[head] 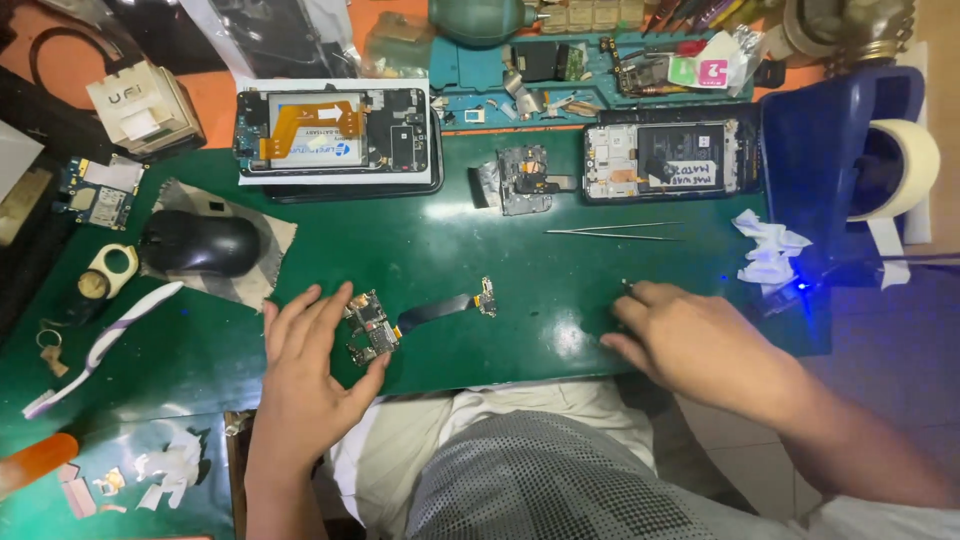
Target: The person uses red and black probes to test a small circuit board on a green workbench. They then pick up a disassembled smartphone chassis and use tweezers to manipulate internal components and connectors.
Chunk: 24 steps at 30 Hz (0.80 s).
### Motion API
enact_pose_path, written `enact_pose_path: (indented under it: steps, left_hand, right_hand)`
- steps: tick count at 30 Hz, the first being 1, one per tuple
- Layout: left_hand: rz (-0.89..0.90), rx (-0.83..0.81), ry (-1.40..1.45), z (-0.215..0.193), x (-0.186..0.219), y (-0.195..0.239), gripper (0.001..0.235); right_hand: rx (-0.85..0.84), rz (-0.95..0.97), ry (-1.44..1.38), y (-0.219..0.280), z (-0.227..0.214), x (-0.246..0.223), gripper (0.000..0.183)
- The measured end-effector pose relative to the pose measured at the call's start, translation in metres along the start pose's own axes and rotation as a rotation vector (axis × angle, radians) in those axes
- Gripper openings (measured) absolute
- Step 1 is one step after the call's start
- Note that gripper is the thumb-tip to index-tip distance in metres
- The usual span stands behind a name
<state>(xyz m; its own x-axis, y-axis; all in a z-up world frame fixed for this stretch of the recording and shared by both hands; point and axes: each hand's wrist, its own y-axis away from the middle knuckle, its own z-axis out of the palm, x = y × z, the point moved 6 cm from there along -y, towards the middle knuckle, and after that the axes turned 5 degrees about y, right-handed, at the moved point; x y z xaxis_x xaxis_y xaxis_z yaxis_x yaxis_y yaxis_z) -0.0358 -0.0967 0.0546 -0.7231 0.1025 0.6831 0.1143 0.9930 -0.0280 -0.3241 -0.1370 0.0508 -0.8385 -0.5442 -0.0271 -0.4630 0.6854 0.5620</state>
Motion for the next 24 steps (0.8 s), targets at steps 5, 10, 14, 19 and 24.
enact_pose_path:
  steps: [5,10,14,19,24]
  left_hand:
    - [0.147,0.084,-0.053,0.009,0.012,0.002,0.064]
    - [0.287,0.125,-0.021,0.012,0.022,0.001,0.062]
    - [0.345,0.183,-0.009,0.007,0.023,0.008,0.057]
    - [0.387,0.177,0.067,0.009,0.014,0.016,0.059]
    - [0.383,0.181,0.172,0.007,0.005,0.018,0.062]
  right_hand:
    - [0.682,-0.001,0.270,0.011,-0.074,0.033,0.023]
    - [0.399,0.131,0.323,-0.036,-0.081,0.089,0.075]
    - [0.218,0.088,0.190,-0.053,-0.073,0.104,0.090]
    - [0.184,0.104,0.197,-0.052,-0.070,0.102,0.093]
    - [0.230,0.053,0.315,-0.069,-0.040,0.137,0.091]
